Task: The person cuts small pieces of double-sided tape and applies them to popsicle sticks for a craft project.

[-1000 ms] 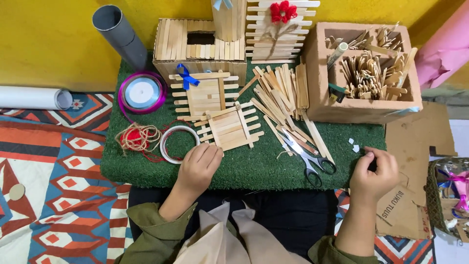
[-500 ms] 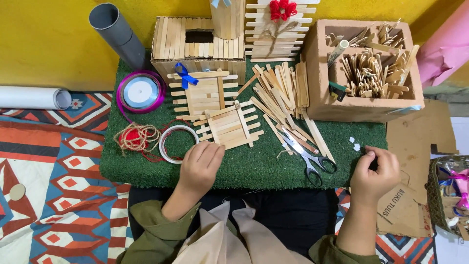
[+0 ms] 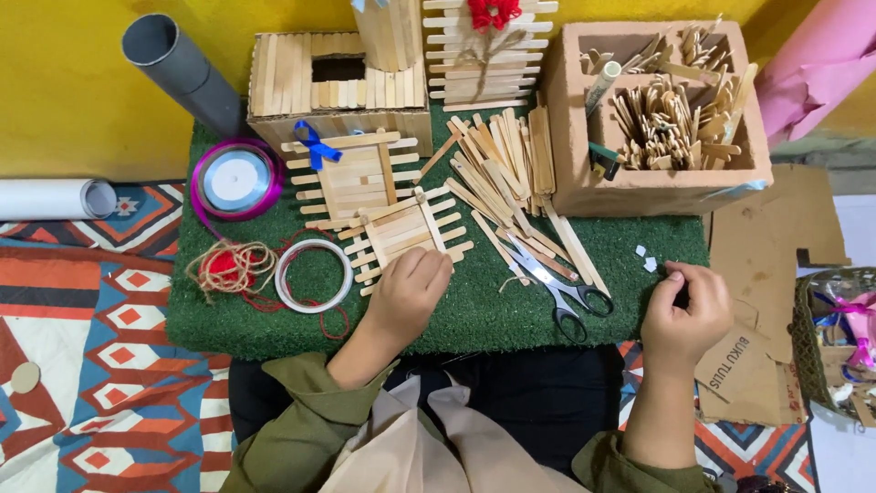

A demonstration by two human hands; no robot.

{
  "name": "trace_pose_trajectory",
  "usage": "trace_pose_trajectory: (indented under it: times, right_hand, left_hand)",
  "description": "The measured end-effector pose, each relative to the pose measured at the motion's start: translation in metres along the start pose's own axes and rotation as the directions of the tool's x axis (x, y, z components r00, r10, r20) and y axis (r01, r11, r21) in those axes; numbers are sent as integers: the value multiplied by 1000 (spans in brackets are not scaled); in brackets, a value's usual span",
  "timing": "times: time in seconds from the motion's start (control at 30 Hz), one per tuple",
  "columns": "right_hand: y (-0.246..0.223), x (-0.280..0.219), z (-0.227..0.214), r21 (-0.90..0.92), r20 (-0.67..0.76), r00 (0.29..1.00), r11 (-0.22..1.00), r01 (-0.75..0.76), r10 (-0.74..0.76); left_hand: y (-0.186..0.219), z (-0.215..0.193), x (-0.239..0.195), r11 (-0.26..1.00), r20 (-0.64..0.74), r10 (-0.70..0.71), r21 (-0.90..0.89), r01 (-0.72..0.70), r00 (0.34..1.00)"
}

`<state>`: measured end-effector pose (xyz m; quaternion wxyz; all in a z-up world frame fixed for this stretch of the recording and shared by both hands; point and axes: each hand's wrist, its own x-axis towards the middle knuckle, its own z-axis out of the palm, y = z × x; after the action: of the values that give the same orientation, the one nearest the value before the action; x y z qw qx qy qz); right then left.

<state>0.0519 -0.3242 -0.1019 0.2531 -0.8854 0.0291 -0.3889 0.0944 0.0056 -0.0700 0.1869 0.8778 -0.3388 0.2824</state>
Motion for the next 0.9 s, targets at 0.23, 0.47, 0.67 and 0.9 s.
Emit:
trace_pose_trajectory:
  times: [0.23, 0.47, 0.67, 0.9]
  right_hand:
    - [2, 0, 1, -2, 1, 1000, 1000, -7, 7]
    - [1, 0, 0, 2, 1, 1000, 1000, -16, 16]
    - [0, 0, 0, -15, 1, 1000, 1000, -12, 12]
    - [0, 0, 0, -16, -2, 1000, 1000, -17, 17]
  left_hand:
    - [-1, 3, -2, 999, 13, 13, 29, -14, 1000]
    - [1, 2, 1, 999, 31, 20, 50, -22, 999]
    - [1, 3, 2, 997, 29, 15, 79, -17, 999]
    - [8, -3, 0, 998, 38, -46, 41, 44, 998]
